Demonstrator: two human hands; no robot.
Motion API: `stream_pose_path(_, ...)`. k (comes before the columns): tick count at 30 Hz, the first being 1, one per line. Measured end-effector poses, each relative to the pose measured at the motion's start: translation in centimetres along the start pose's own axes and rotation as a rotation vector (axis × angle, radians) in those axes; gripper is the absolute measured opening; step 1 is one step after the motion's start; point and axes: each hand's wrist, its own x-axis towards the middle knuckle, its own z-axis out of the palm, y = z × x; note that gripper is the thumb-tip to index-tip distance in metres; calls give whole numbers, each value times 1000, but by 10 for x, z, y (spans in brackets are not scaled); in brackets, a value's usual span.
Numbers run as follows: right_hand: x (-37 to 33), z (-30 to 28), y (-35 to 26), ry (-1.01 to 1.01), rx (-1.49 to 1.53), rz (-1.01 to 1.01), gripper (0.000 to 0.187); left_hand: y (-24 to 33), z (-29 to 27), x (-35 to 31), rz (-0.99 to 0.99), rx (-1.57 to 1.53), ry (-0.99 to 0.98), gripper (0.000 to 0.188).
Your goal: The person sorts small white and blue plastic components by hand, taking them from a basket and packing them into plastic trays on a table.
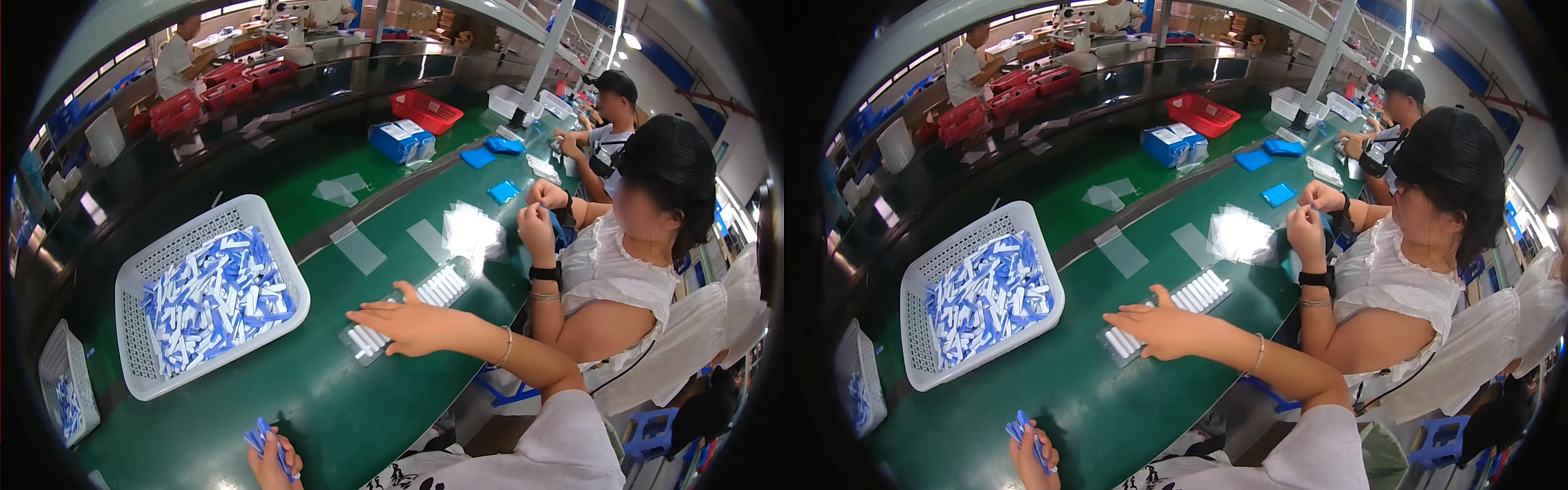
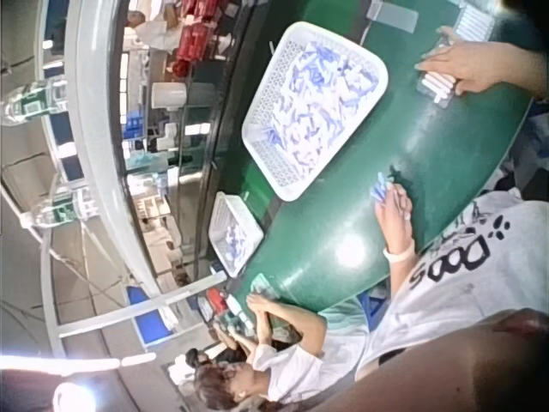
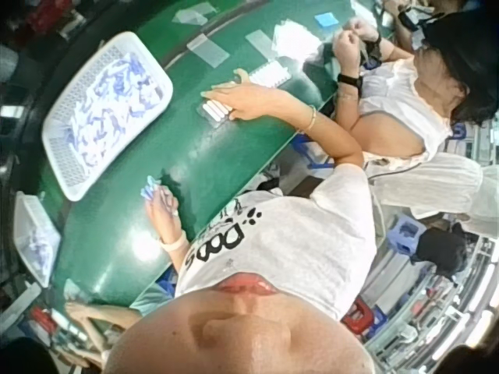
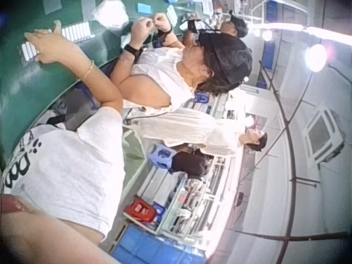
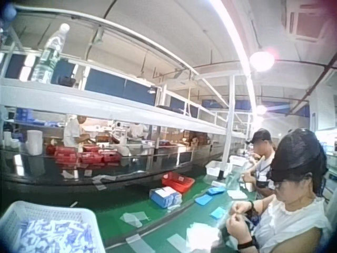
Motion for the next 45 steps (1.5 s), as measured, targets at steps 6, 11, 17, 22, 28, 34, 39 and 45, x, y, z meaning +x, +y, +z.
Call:
stream_pose_path(6,-5,-2,12,-45,-140,19,80,0,2,2,-69,33,-96,9)
stream_pose_path(11,10,11,-50,224,425,-409,90,5,16,-1,-220,114,-270,11)
stream_pose_path(17,49,30,-112,221,1074,-464,63,7,29,5,-347,24,-397,11)
stream_pose_path(22,57,27,-122,150,975,-548,50,25,29,6,-495,-228,-458,15)
stream_pose_path(28,60,29,-116,74,1120,-337,42,15,25,31,-645,-364,-355,13)
stream_pose_path(34,59,24,-118,-5,1049,-471,58,4,7,41,-482,-302,-355,7)
stream_pose_path(39,50,33,-122,264,904,-535,110,15,31,44,-565,-591,-499,14)
stream_pose_path(45,52,40,-118,272,893,-521,112,4,33,44,-466,-462,-273,30)
